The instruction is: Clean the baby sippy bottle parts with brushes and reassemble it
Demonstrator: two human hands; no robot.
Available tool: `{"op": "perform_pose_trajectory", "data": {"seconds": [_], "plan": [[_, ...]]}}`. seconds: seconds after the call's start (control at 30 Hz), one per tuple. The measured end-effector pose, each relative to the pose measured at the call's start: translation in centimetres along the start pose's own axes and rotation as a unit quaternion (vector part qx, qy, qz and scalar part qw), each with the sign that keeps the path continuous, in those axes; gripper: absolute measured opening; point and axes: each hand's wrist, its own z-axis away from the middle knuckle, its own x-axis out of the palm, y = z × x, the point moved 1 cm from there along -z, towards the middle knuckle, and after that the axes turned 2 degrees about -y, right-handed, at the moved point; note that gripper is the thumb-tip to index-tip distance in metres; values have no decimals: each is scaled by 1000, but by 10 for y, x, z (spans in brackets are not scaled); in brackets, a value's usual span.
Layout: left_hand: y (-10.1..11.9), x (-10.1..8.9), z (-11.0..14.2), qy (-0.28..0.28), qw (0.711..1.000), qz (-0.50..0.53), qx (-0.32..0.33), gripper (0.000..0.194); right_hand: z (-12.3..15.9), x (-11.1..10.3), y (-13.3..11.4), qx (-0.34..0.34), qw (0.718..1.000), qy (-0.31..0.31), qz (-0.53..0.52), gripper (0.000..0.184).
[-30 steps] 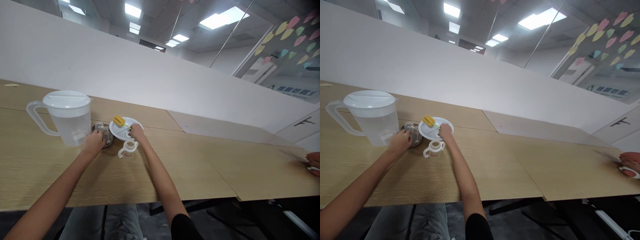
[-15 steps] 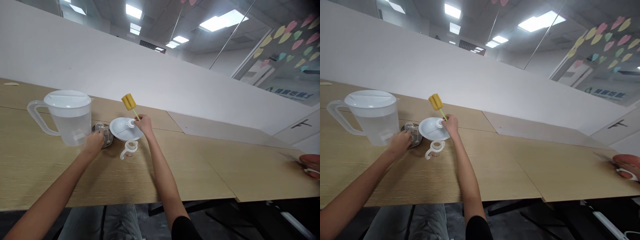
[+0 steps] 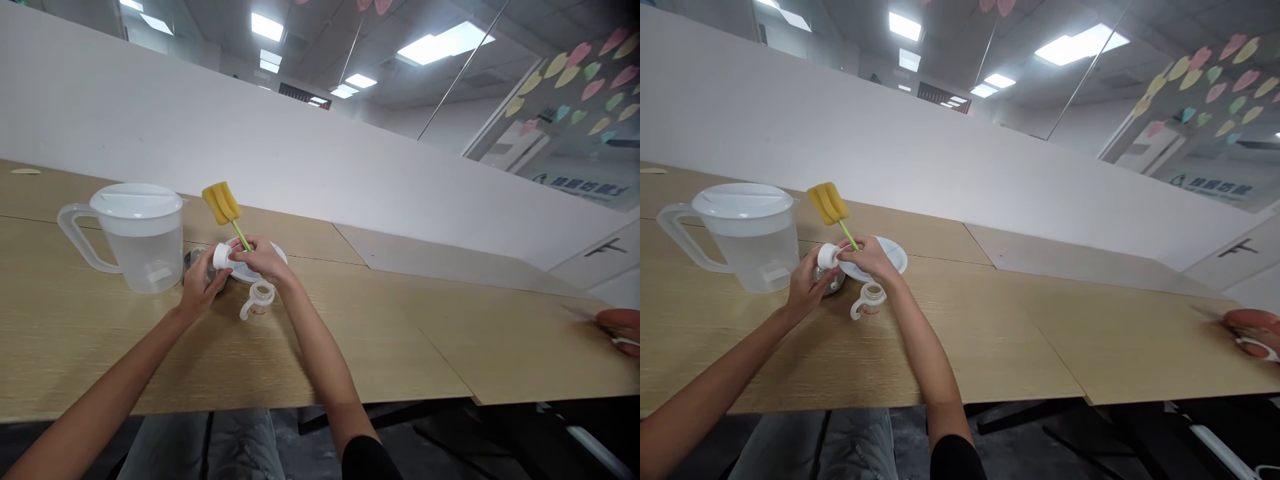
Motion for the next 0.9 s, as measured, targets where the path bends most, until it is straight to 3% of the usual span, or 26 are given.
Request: {"op": "perform_pose_trajectory", "data": {"seconds": [0.07,0.2,0.3,0.4,0.53,0.63,0.77,0.9], "plan": [[2,1,1,19,999,28,-11,52,-1,4,2,9,1000,-20,-20,28],[7,-3,0,81,996,-17,41,38,-4,5,6,6,999,-34,-16,34],[7,-5,-1,121,990,-46,54,34,-4,-4,2,-12,1000,26,8,28],[-1,-2,-3,130,991,-21,24,38,5,-19,-10,-41,995,77,43,27],[-9,1,-7,149,988,36,-37,51,25,-38,-29,-38,987,-12,158,40],[-9,-2,-9,156,986,17,-45,53,35,-46,-33,-14,961,-73,266,45],[-7,-3,-7,162,986,-20,-27,56,32,-51,-28,-8,933,-103,346,46],[-9,-1,-1,151,988,21,-26,59,31,-54,-27,-3,927,-123,355,45]]}}
